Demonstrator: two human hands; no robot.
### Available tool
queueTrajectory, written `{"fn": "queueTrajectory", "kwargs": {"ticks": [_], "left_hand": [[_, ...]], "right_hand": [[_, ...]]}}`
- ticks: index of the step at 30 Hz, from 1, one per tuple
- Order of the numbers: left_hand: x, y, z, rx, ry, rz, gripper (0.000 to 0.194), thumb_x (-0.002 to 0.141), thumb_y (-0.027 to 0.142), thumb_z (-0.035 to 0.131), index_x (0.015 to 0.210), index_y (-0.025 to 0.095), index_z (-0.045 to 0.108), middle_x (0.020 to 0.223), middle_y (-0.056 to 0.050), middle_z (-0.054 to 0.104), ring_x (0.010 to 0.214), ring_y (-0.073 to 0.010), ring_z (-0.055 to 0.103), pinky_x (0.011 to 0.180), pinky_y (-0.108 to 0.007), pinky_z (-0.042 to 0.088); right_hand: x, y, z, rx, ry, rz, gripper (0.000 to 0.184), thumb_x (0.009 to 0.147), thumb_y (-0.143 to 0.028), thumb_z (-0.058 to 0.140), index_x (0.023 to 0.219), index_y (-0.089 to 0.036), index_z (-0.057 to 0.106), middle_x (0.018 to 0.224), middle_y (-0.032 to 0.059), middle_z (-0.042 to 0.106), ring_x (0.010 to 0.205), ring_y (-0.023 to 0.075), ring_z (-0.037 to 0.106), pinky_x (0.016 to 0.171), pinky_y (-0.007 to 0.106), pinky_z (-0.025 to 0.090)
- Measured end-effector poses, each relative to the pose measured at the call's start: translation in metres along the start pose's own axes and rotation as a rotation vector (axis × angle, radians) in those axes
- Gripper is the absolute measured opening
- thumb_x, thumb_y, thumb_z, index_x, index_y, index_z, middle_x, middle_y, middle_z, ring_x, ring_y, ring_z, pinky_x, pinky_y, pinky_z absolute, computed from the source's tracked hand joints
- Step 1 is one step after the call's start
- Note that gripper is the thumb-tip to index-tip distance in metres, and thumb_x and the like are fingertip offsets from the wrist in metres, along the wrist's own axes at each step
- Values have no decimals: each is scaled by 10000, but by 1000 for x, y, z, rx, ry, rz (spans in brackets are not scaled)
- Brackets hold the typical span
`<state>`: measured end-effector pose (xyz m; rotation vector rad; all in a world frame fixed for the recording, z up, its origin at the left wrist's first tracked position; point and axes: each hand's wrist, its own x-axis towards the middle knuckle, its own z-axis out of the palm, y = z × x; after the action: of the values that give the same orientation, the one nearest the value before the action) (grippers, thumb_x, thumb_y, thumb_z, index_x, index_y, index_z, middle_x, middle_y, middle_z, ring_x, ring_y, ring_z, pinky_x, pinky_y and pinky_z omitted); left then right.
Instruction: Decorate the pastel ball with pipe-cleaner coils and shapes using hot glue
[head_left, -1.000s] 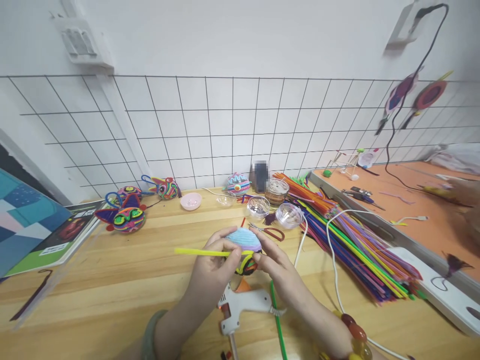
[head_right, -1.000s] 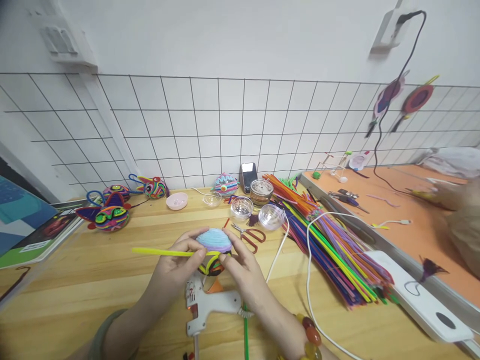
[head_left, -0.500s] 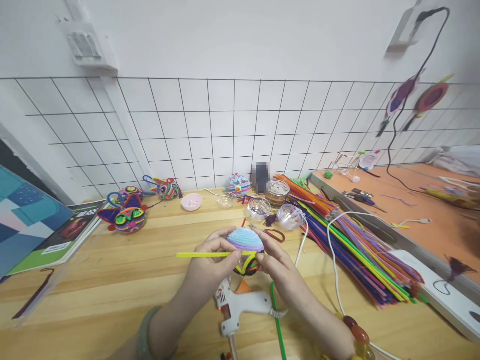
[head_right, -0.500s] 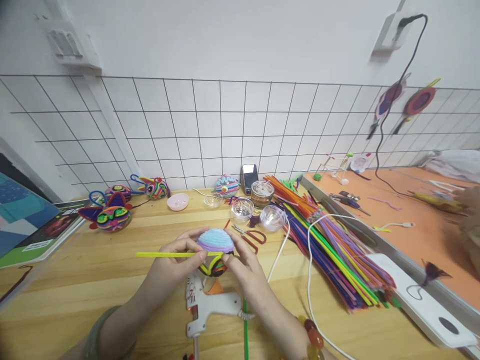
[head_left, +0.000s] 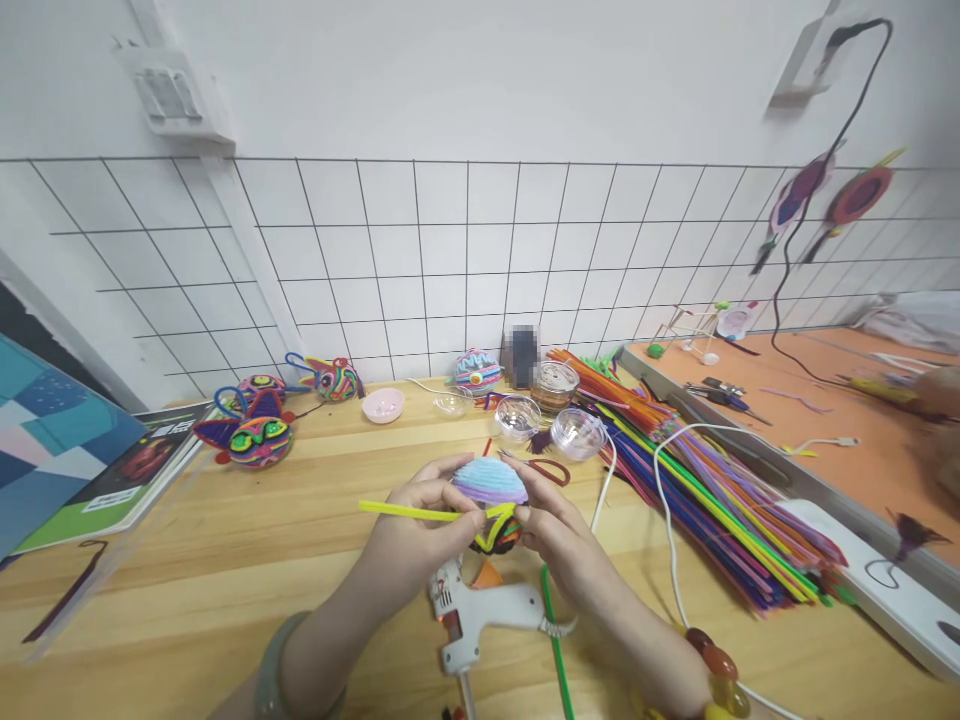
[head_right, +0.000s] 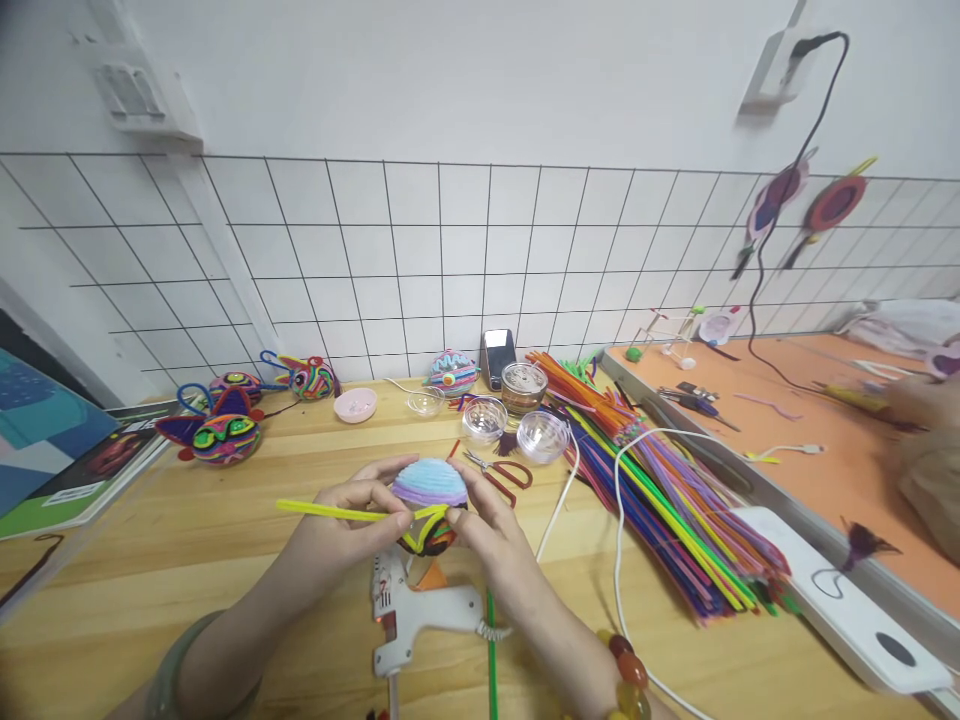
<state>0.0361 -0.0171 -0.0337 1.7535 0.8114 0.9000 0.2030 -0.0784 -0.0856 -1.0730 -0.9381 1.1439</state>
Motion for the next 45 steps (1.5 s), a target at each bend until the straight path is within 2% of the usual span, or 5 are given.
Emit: {"fn": "queueTrajectory", "kwargs": {"ticks": [5, 13, 25, 39, 45], "left_hand": [[-2, 2, 2, 14, -16, 26, 93, 666, 193, 636, 572, 194, 639, 1233, -151, 598, 1235, -302, 494, 987, -437, 416], [-6, -3, 12, -14, 50, 72, 119, 732, 236, 616, 729, 201, 730, 1240, -132, 586, 1204, -284, 522, 1008, -434, 419], [-9, -9, 11, 162, -6, 230, 163, 796, 230, 611, 847, 226, 765, 1309, -131, 542, 1167, -249, 561, 967, -372, 473], [-8, -12, 3, 360, -103, 441, 234, 877, 202, 514, 980, 226, 723, 1371, -115, 472, 1236, -224, 499, 1016, -345, 433], [-6, -17, 0, 424, -135, 516, 266, 894, 211, 490, 1061, 224, 697, 1402, -131, 435, 1282, -255, 448, 1052, -401, 392]], "right_hand": [[-1, -5, 4, -24, -5, -31, 498, 768, -324, 618, 1257, -259, 549, 1311, 50, 586, 1175, 271, 534, 904, 402, 460], [-6, -10, 13, -104, 10, -74, 500, 758, -372, 650, 1242, -273, 572, 1330, 46, 576, 1205, 277, 519, 944, 409, 457], [-4, -11, 10, -48, 0, -117, 473, 775, -316, 637, 1239, -264, 566, 1332, 49, 576, 1227, 257, 512, 984, 409, 433], [-2, -7, 8, -9, -25, -169, 459, 778, -331, 668, 1226, -281, 580, 1296, 46, 606, 1198, 246, 543, 992, 410, 434], [-1, -5, 6, 3, -29, -170, 456, 777, -322, 675, 1223, -299, 589, 1312, 36, 594, 1203, 252, 537, 1018, 433, 404]]}}
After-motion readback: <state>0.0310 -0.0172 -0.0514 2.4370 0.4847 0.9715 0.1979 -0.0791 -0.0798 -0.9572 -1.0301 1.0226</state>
